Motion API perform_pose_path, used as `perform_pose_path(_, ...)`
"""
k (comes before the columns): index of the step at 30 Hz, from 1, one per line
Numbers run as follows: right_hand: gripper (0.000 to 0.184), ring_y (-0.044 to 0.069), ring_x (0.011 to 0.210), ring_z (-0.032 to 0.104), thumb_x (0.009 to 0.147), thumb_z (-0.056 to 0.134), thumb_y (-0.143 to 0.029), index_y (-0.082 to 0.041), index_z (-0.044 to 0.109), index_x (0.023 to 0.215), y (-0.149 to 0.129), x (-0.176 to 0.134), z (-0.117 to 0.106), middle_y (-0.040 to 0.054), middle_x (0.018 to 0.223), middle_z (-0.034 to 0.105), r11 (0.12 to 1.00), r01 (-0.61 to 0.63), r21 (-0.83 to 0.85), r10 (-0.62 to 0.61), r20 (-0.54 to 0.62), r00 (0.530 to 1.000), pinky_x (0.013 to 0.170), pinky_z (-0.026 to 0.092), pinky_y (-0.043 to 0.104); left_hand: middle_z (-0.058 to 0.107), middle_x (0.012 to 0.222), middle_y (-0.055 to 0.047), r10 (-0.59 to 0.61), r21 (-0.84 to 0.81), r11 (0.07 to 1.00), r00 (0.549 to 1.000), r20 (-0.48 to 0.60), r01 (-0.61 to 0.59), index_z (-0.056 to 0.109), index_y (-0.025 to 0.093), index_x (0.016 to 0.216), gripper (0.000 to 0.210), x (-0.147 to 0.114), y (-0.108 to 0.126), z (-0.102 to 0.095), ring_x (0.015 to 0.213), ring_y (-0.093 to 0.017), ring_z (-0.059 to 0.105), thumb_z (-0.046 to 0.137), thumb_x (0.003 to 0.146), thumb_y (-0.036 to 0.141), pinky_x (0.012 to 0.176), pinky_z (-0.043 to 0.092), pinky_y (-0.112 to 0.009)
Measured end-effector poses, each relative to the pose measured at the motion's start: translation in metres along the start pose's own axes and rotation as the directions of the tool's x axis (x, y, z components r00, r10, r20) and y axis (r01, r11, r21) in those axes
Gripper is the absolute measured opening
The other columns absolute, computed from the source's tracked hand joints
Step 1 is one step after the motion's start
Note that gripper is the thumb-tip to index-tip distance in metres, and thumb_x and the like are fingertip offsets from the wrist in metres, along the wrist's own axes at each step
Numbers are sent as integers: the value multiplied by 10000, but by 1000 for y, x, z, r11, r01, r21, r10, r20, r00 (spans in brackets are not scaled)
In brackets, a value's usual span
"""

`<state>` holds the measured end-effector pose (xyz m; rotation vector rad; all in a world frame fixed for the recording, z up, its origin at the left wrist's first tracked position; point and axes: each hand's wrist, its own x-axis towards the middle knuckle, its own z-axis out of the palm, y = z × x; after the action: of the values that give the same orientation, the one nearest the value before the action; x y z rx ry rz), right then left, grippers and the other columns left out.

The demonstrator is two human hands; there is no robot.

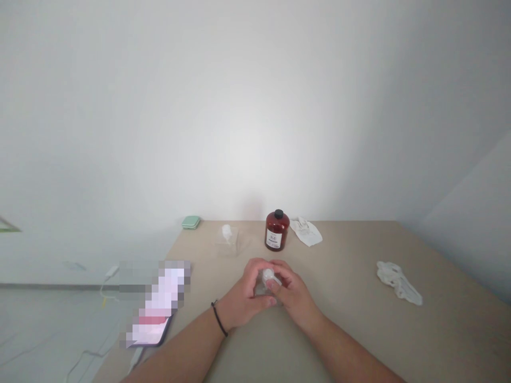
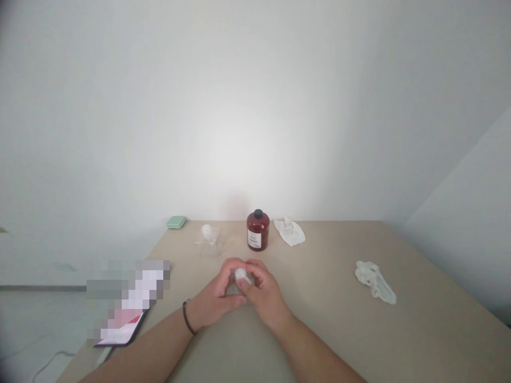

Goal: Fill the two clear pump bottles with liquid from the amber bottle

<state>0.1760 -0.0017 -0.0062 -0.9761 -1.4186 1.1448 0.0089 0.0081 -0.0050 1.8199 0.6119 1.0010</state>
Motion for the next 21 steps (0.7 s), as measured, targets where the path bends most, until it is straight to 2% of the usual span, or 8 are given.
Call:
perform_pose_path(3,398,280,1148,565,808,659,-574,-254,721,1035,-2,-1,0,81,1178,596,1000,-17,0,17,29,999,979,445,400,483,1249,-82,-15,-45,999,1000,15,16,412,238,1280,525,0,0,0,1130,-240,534,686,836,296,992,430,-409)
perform_pose_path(8,446,249,960,609,709,750,-561,-260,589,995,0,-1,3,45,1049,640,996,-55,75,55,2,999,856,492,379,513,1213,-69,-70,-56,996,998,6,71,351,246,1281,553,-3,-2,3,1103,-229,548,682,840,287,962,447,-399)
perform_pose_path(10,419,245,959,602,706,763,-535,-253,561,941,0,0,3,37,1031,637,996,-49,76,50,-14,999,867,482,379,508,1223,-74,-86,-25,996,996,-8,86,335,247,1272,561,-4,-4,4,1099,-229,547,686,836,285,963,446,-404)
perform_pose_path(14,342,254,1048,577,762,729,-525,-231,606,885,-2,1,1,51,1082,613,997,-3,82,3,5,1000,947,446,392,421,1372,-112,-21,44,999,998,-54,24,319,255,1298,602,-6,-7,5,1258,-270,471,699,834,315,1067,386,-451)
perform_pose_path(17,330,254,1071,570,779,717,-534,-215,647,828,-3,2,-1,57,1086,603,996,1,92,-3,19,1000,977,431,393,411,1417,-132,13,111,994,999,-44,-8,293,255,1382,634,-7,-6,3,1302,-284,450,660,871,334,1096,369,-477)
perform_pose_path(21,342,259,1107,568,795,707,-540,-227,688,932,0,3,-2,65,1134,614,992,-1,127,-3,35,999,1002,421,400,465,1407,-120,98,263,960,995,10,-97,371,271,1423,589,-5,-1,-1,1307,-294,432,625,901,373,1123,325,-501)
